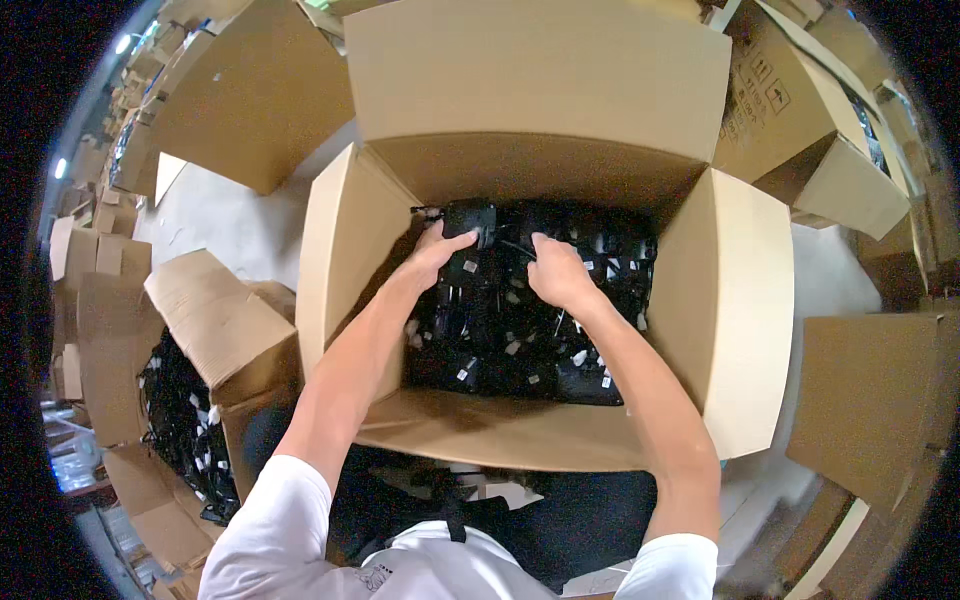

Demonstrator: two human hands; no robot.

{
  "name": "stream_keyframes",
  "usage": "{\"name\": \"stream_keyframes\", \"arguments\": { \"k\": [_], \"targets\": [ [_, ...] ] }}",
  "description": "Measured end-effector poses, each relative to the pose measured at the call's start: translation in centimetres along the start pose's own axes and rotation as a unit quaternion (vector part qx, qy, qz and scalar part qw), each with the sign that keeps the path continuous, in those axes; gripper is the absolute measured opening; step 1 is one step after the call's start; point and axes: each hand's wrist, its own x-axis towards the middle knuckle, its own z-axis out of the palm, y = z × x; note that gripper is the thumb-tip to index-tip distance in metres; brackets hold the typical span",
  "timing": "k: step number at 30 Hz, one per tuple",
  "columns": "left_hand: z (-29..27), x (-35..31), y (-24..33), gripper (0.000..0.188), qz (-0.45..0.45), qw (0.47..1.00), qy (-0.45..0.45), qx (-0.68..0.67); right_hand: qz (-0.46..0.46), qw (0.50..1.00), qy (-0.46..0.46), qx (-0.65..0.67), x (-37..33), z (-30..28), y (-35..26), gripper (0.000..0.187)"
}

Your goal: The person takes electronic display units from a large box by hand, turns them over, and arranges them inside another cardboard box.

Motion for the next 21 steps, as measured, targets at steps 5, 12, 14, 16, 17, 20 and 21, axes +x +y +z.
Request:
{"name": "stream_keyframes", "arguments": {
  "k": [5,12,14,16,17,20,21],
  "targets": [
    [0.8,3.9,-4.5,0.061,0.078,0.995,0.019,0.058,0.058,0.997,-0.007,-0.041,1.4,3.0,0.1,0.063],
    [1.9,7.2,-8.8,0.067,0.206,0.958,0.173,0.100,-0.068,0.969,0.116,-0.208,1.1,3.9,-0.9,0.059],
    [3.7,8.4,-10.2,0.069,0.319,0.928,0.160,0.104,-0.149,0.948,0.100,-0.263,1.8,4.6,-1.0,0.056],
    [3.1,9.7,-11.2,0.077,0.291,0.934,0.169,0.122,-0.231,0.936,0.070,-0.255,2.9,6.4,-2.0,0.055],
    [4.3,10.2,-11.2,0.077,0.268,0.927,0.192,0.179,-0.213,0.937,0.069,-0.268,3.2,7.0,-1.1,0.053],
    [6.9,8.5,-7.3,0.075,0.110,0.937,0.184,0.276,-0.130,0.944,0.068,-0.294,4.6,10.1,2.8,0.047],
    [2.0,8.1,-7.4,0.069,0.068,0.921,0.199,0.329,-0.079,0.974,0.025,-0.213,6.0,11.2,-2.5,0.039]
  ]
}}
